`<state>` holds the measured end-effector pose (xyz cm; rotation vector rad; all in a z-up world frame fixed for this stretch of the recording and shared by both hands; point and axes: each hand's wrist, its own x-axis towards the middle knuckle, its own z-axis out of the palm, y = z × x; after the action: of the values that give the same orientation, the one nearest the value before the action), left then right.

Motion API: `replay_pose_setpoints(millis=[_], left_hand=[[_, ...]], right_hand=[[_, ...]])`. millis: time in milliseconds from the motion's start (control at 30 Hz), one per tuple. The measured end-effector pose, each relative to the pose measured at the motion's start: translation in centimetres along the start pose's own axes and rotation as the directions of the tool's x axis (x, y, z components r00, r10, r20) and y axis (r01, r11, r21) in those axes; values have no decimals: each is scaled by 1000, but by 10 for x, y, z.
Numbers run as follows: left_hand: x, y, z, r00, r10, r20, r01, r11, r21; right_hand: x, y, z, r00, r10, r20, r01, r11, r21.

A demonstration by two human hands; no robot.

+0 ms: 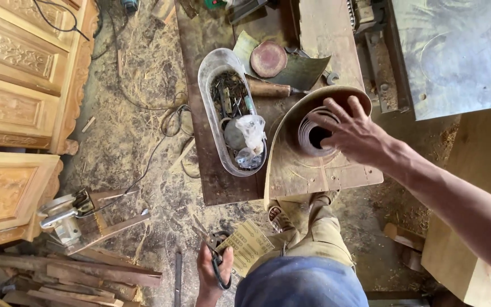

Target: Cutting rectangular sheets of sandpaper from a large roll using scissors on a workbench.

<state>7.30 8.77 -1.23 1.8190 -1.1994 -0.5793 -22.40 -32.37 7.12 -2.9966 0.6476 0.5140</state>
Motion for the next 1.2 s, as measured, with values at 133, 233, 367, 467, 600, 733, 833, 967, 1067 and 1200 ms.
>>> replay_pose_setpoints(millis=[133, 233, 367, 467, 600, 733, 833, 967, 1067, 1200], left_hand=[[6, 7, 4, 999, -45, 22, 44, 999, 32], [9, 4, 5, 999, -35, 26, 35, 999, 0], [25, 25, 3, 985, -168, -27, 165, 982, -92], [46, 53, -3, 943, -333, -29, 318, 921, -223], [54, 51, -6, 929, -367, -39, 346, 902, -258], [47, 33, -5, 912, -409, -32, 390, 890, -238], [40, 33, -6, 931, -361, -61, 334, 906, -262], [47, 55, -14, 888, -456, -66, 406, 842, -355], [50, 61, -22, 901, -424, -89, 372, 862, -345], [50, 72, -28, 872, -478, -107, 429, 851, -304]], right_hand=[[-7, -32, 7, 1000, 24, 4, -23, 984, -175], [-23, -99, 25, 879, 233, -416, -208, 973, 104], [-18, -203, 36, 829, 478, -288, -297, 815, 498], [12, -234, 44, 718, 572, -397, -326, 780, 534], [25, -229, 59, 600, 608, -519, -301, 773, 558], [10, -223, 65, 592, 601, -537, -192, 752, 630], [9, -239, 54, 446, 595, -669, -276, 802, 529], [45, -250, 60, 665, 734, -135, -351, 467, 812], [68, -246, 76, 672, 739, 44, -408, 320, 855], [75, -241, 94, 565, 771, -292, -54, 388, 920]])
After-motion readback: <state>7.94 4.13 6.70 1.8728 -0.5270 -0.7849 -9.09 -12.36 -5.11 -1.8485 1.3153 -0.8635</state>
